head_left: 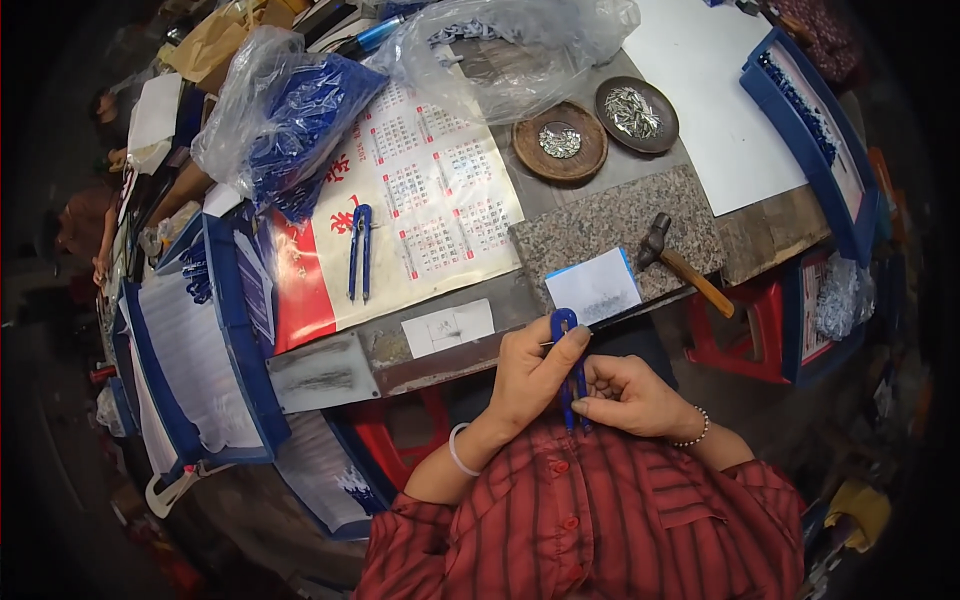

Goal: Assemble small hardware components by attaching metal parts to a blue plastic base using a hammer on a stone block.

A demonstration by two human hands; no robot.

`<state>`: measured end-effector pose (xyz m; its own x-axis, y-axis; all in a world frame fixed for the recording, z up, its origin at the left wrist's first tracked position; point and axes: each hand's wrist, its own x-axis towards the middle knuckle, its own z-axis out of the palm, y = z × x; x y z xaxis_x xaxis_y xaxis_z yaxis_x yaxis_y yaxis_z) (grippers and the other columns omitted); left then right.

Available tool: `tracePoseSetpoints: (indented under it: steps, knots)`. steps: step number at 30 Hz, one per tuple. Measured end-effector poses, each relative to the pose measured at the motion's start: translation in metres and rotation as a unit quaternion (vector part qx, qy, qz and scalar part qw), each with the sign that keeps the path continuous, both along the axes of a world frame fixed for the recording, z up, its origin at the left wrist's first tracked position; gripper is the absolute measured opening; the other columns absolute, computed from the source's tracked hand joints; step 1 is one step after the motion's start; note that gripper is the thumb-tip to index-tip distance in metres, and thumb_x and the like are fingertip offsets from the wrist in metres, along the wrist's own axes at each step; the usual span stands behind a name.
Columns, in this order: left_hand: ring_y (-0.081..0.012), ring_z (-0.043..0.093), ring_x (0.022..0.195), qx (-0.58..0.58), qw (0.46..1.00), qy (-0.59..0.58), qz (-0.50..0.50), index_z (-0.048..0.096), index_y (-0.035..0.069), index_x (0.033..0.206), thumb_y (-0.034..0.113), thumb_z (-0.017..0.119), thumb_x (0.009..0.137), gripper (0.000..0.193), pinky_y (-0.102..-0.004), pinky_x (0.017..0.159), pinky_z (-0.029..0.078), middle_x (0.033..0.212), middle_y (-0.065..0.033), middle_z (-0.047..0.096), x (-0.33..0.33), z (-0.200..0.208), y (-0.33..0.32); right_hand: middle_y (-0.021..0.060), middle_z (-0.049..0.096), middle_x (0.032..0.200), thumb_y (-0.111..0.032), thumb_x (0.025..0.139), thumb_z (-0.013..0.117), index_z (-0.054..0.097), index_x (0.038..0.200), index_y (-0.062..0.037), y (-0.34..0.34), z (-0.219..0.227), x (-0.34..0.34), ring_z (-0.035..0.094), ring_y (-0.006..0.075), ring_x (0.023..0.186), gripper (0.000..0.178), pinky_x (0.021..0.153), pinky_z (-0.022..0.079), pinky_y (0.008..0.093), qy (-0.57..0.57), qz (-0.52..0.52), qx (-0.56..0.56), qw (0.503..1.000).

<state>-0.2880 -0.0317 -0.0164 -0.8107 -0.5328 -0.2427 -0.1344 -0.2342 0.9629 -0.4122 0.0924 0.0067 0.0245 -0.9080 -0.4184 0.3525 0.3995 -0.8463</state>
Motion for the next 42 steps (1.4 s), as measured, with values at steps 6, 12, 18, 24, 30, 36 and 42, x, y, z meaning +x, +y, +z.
tracePoseSetpoints:
  steps: [6,12,18,24,30,36,42]
  knots:
    - [-0.002,0.043,0.061,0.047,0.994,0.024,0.093,0.055,0.005,0.08,0.02,0.057,0.092,0.02,-0.02,0.051,0.034,0.068,0.0055,0.051,-0.014,0.017,0.006,-0.006,0.046,0.069,-0.006,0.083,0.063,0.049,0.078,-0.004,0.0,-0.004,-0.006,0.039,-0.0013,0.06,0.015,0.05,0.033,0.0167,0.033,0.009,0.006,0.999]
    - [-0.0026,0.046,0.063,-0.002,0.999,-0.025,0.019,0.057,0.001,0.086,0.014,0.062,0.088,0.014,-0.0202,0.056,0.04,0.069,0.0026,0.056,-0.011,0.004,0.0,-0.0066,0.051,0.078,-0.003,0.085,0.061,0.054,0.089,-0.0038,0.0,-0.012,-0.007,0.043,-0.0016,0.066,0.008,0.056,0.037,0.0154,-0.039,0.021,-0.005,0.999]
    - [-0.0046,0.051,0.069,-0.058,0.996,-0.055,-0.028,0.053,0.001,0.096,0.015,0.064,0.087,0.02,-0.0219,0.06,0.044,0.077,-0.0001,0.056,-0.011,0.001,-0.008,-0.0066,0.051,0.077,-0.003,0.084,0.061,0.053,0.086,-0.0047,-0.001,-0.011,-0.013,0.043,-0.0019,0.065,0.009,0.055,0.036,0.0153,0.037,0.033,0.013,0.999]
    - [-0.0036,0.047,0.064,0.06,0.994,0.01,0.085,0.057,0.001,0.086,0.018,0.063,0.087,0.018,-0.0226,0.054,0.041,0.068,-0.0003,0.055,-0.028,0.013,-0.001,-0.0064,0.051,0.075,-0.004,0.085,0.061,0.055,0.091,-0.0033,-0.002,-0.014,-0.012,0.043,-0.0023,0.065,0.009,0.056,0.036,0.0152,-0.016,0.016,0.004,1.0]
    - [-0.0038,0.046,0.065,0.027,0.999,-0.025,0.016,0.057,0.001,0.085,0.019,0.063,0.087,0.019,-0.0218,0.056,0.04,0.07,0.003,0.055,-0.013,-0.003,-0.01,-0.0041,0.054,0.081,-0.003,0.086,0.059,0.054,0.092,-0.0029,-0.004,-0.014,-0.013,0.048,-0.0008,0.071,0.008,0.06,0.041,0.0169,-0.028,0.019,0.018,0.999]
    - [-0.0032,0.044,0.061,0.066,0.995,0.002,0.08,0.058,0.001,0.081,0.02,0.061,0.09,0.021,-0.0227,0.052,0.038,0.065,0.0043,0.052,-0.024,0.007,-0.004,-0.0039,0.054,0.082,-0.003,0.087,0.059,0.054,0.093,-0.0024,-0.006,-0.013,-0.014,0.049,-0.0002,0.071,0.008,0.061,0.042,0.0172,-0.047,0.014,0.001,0.999]
    - [-0.0014,0.044,0.062,0.034,0.998,-0.023,0.047,0.056,0.002,0.081,0.019,0.062,0.089,0.019,-0.0199,0.052,0.037,0.066,0.0044,0.052,-0.012,-0.007,-0.009,-0.0072,0.044,0.068,-0.006,0.085,0.061,0.046,0.076,-0.0059,-0.005,-0.016,-0.007,0.037,-0.0025,0.059,0.018,0.049,0.031,0.0167,-0.022,-0.001,0.0,1.0]
